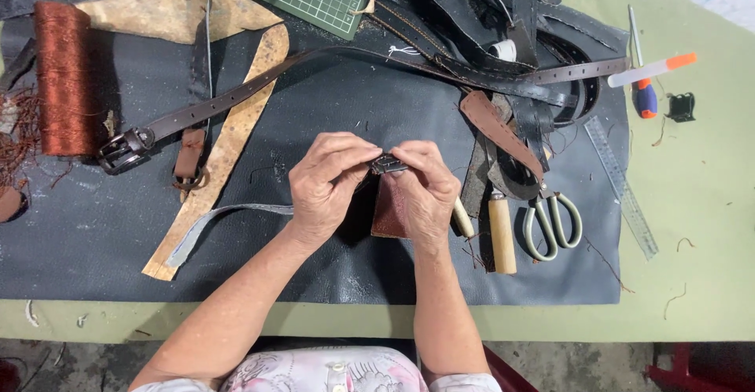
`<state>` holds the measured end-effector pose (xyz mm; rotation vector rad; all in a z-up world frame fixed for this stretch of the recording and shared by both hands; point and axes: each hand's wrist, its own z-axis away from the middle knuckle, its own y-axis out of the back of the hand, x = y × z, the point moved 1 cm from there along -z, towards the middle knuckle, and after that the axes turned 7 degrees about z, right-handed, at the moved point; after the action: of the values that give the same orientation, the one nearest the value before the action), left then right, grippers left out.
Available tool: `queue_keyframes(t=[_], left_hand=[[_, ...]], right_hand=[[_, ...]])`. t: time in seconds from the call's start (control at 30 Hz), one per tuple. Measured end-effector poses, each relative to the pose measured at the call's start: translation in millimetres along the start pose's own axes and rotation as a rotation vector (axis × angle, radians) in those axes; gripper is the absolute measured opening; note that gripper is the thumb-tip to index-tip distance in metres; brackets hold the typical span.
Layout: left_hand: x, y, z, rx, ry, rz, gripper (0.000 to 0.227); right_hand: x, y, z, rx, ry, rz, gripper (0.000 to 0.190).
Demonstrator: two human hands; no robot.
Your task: Assembling a leather strap with a buckle using an awl for hole placement
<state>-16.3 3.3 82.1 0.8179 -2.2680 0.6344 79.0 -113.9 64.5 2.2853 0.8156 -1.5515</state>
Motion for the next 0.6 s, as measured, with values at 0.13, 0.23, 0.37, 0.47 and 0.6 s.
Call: queue_keyframes(t=[0.13, 0.23, 0.37, 0.47, 0.6], left_hand=[[1, -1, -1, -0.008, 0.04, 0.025, 0.01], [1, -1, -1, -0.01, 0.037, 0.034, 0.011], [4, 0, -2, -0.001, 0.009, 0.022, 0.012], [7, -2, -3, 0.005, -0.012, 0.008, 0.012], [7, -2, -4, -0.011, -0.007, -0.003, 0.013]], right_hand=[[7, 3, 0, 0.007, -0.002, 0.001, 0.02], [2, 3, -1, -0.002, -0.023, 0.001, 0.02], [-8, 0, 0, -0.057, -0.029, -0.05, 0.023], [-2, 6, 0, -0.069, -0.044, -0.109, 0.022], [-5, 7, 0, -0.078, -0.034, -0.11, 0.023]])
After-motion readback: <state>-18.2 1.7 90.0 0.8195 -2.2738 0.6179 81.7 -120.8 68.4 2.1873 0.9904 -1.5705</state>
